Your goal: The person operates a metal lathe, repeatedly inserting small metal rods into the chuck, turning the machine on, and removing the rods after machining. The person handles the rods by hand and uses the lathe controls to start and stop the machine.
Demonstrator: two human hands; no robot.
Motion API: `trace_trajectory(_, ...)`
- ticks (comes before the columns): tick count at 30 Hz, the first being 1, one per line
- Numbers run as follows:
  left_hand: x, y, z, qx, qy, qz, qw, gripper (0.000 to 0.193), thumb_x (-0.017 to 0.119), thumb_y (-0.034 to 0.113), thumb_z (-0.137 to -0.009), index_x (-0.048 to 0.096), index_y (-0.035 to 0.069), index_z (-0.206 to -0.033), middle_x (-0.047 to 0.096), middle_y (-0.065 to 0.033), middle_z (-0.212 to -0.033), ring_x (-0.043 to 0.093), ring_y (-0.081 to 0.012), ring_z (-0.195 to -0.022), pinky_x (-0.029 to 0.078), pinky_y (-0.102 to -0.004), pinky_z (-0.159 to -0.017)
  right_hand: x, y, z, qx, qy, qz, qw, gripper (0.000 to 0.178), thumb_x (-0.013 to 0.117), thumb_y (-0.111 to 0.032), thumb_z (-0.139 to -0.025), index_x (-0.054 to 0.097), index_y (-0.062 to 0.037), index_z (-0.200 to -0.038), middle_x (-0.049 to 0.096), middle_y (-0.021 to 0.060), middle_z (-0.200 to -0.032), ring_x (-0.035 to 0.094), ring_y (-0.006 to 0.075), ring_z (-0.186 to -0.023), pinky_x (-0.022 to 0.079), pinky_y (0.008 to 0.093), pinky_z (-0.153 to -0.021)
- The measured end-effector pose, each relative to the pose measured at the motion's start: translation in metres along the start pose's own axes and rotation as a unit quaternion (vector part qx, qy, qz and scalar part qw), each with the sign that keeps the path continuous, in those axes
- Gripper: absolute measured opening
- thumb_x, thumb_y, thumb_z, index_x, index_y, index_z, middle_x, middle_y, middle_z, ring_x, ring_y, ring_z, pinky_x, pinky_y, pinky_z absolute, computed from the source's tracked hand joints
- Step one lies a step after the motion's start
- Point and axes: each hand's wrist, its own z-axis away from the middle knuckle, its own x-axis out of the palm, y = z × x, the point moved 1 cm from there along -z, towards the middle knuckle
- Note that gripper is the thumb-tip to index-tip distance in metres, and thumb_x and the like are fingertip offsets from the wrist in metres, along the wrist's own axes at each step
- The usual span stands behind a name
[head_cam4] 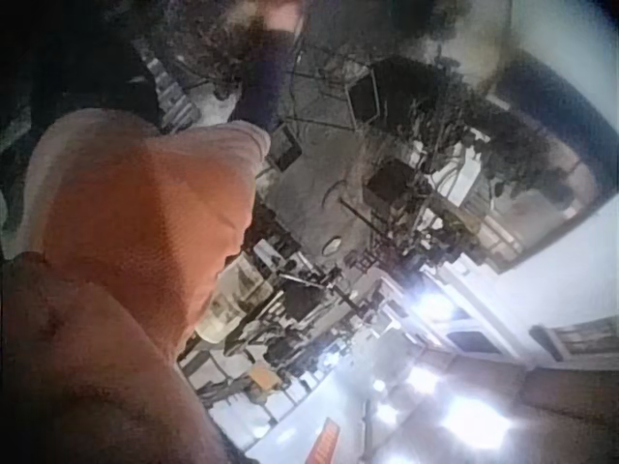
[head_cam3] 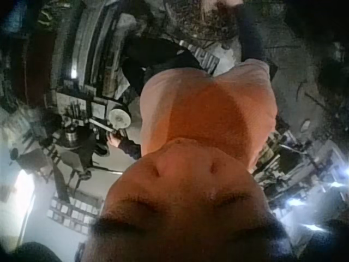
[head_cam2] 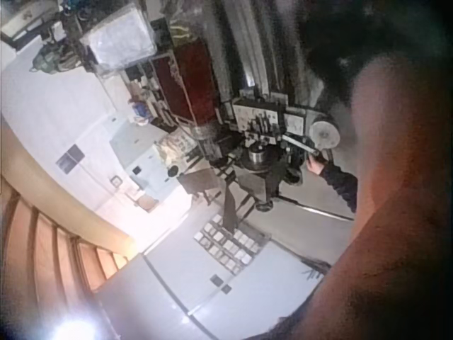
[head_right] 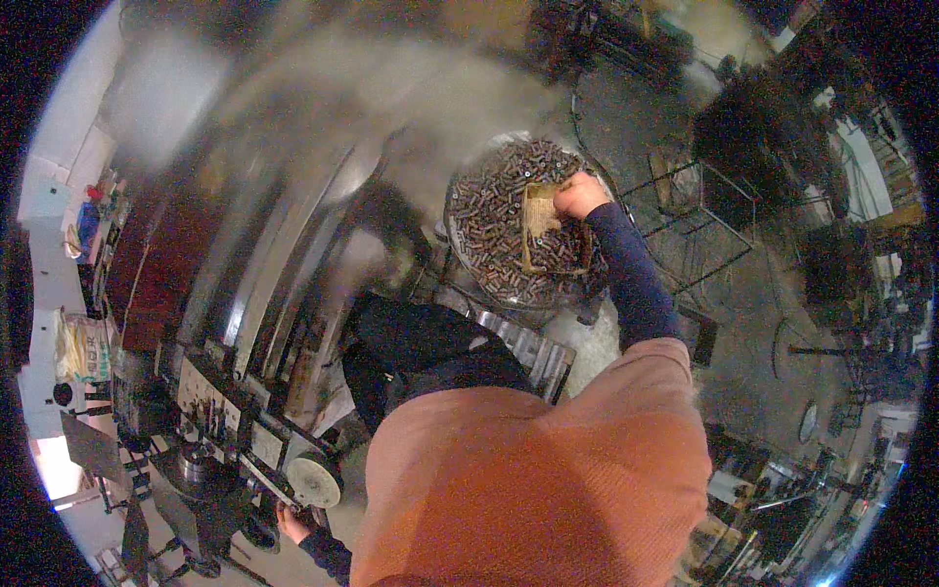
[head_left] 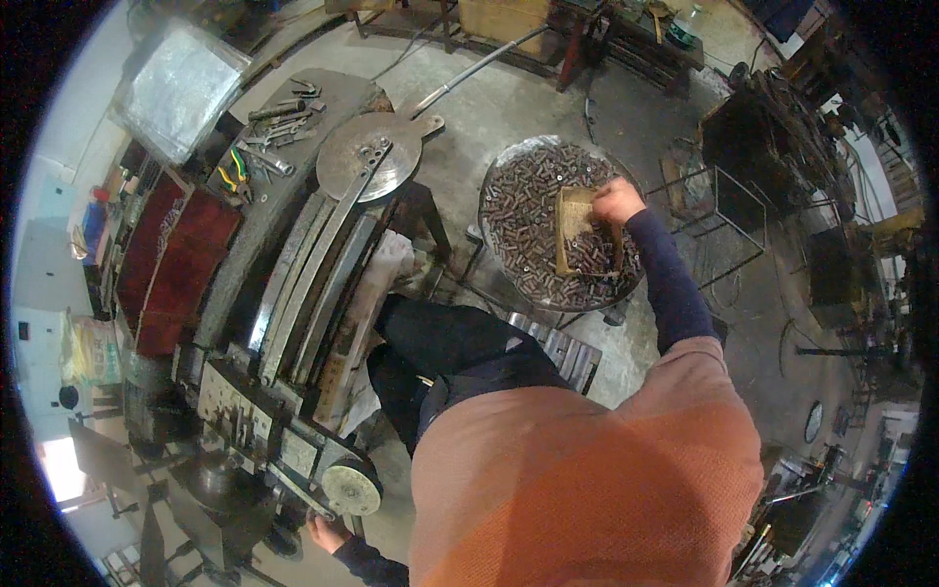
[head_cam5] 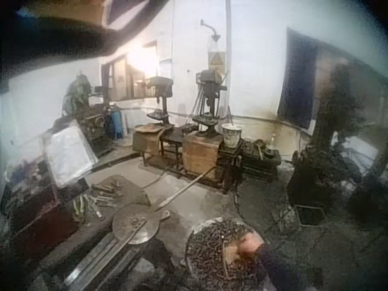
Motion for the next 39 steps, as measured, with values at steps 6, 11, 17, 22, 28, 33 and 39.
trace_trajectory(6,0.004,0.006,0.004,-0.034,-0.001,0.007,0.999,0.039,0.049,0.009,-0.076,0.047,-0.002,-0.114,0.055,-0.0167,-0.107,0.054,-0.0301,-0.095,0.046,-0.0435,-0.079,0.031,-0.002,0.016,-0.043,-0.086,0.288,0.953,0.034,0.063,-0.025,-0.060,0.065,-0.0018,-0.085,0.064,0.0185,-0.092,0.063,0.0307,-0.086,0.051,0.0380,-0.076)
trace_trajectory(11,-0.012,-0.005,0.001,-0.052,-0.037,0.056,0.996,0.043,0.052,0.012,-0.075,0.047,-0.002,-0.115,0.054,-0.0170,-0.110,0.053,-0.0313,-0.099,0.045,-0.0456,-0.081,0.031,-0.009,0.012,-0.046,-0.069,0.300,0.950,0.035,0.066,-0.027,-0.059,0.066,-0.0030,-0.084,0.065,0.0157,-0.090,0.063,0.0284,-0.086,0.051,0.0376,-0.076)
trace_trajectory(17,-0.001,0.000,0.002,-0.058,-0.052,0.036,0.996,0.041,0.053,0.013,-0.076,0.047,-0.002,-0.113,0.054,-0.0168,-0.109,0.055,-0.0317,-0.097,0.046,-0.0455,-0.079,0.029,-0.012,0.007,-0.042,-0.080,0.330,0.940,0.035,0.068,-0.028,-0.059,0.066,-0.0046,-0.084,0.065,0.0151,-0.089,0.063,0.0278,-0.086,0.051,0.0378,-0.074)
trace_trajectory(22,-0.016,-0.004,-0.002,-0.045,-0.041,-0.011,0.998,0.035,0.053,0.011,-0.077,0.051,-0.001,-0.109,0.056,-0.0145,-0.105,0.057,-0.0259,-0.086,0.049,-0.0401,-0.069,0.038,-0.005,0.005,-0.053,-0.064,0.331,0.940,0.030,0.065,-0.028,-0.063,0.065,-0.0046,-0.082,0.065,0.0150,-0.090,0.063,0.0267,-0.086,0.051,0.0385,-0.072)
trace_trajectory(28,-0.002,0.024,0.005,0.006,-0.005,-0.060,0.998,0.033,0.058,0.010,-0.077,0.053,-0.003,-0.108,0.055,-0.0106,-0.094,0.054,-0.0201,-0.076,0.048,-0.0342,-0.064,0.039,-0.010,0.012,-0.030,-0.068,0.328,0.942,0.028,0.061,-0.026,-0.065,0.065,-0.0045,-0.082,0.062,0.0173,-0.096,0.062,0.0289,-0.088,0.051,0.0378,-0.075)
trace_trajectory(33,-0.053,0.043,0.001,0.073,-0.032,-0.168,0.983,0.038,0.061,0.014,-0.081,0.050,-0.007,-0.112,0.055,-0.0123,-0.098,0.053,-0.0170,-0.074,0.048,-0.0284,-0.062,0.025,-0.039,0.016,-0.074,-0.011,0.184,0.980,0.030,0.064,-0.021,-0.062,0.065,-0.0015,-0.085,0.060,0.0181,-0.102,0.061,0.0300,-0.089,0.049,0.0372,-0.077)
trace_trajectory(39,0.078,0.166,0.083,0.192,-0.021,-0.322,0.927,0.037,0.055,0.012,-0.085,0.048,-0.008,-0.116,0.060,-0.0098,-0.091,0.055,-0.0141,-0.076,0.044,-0.0253,-0.070,0.041,-0.184,0.075,-0.466,-0.084,-0.215,0.854,0.048,0.060,-0.010,-0.054,0.063,-0.0002,-0.100,0.053,0.0169,-0.108,0.059,0.0267,-0.085,0.047,0.0313,-0.074)
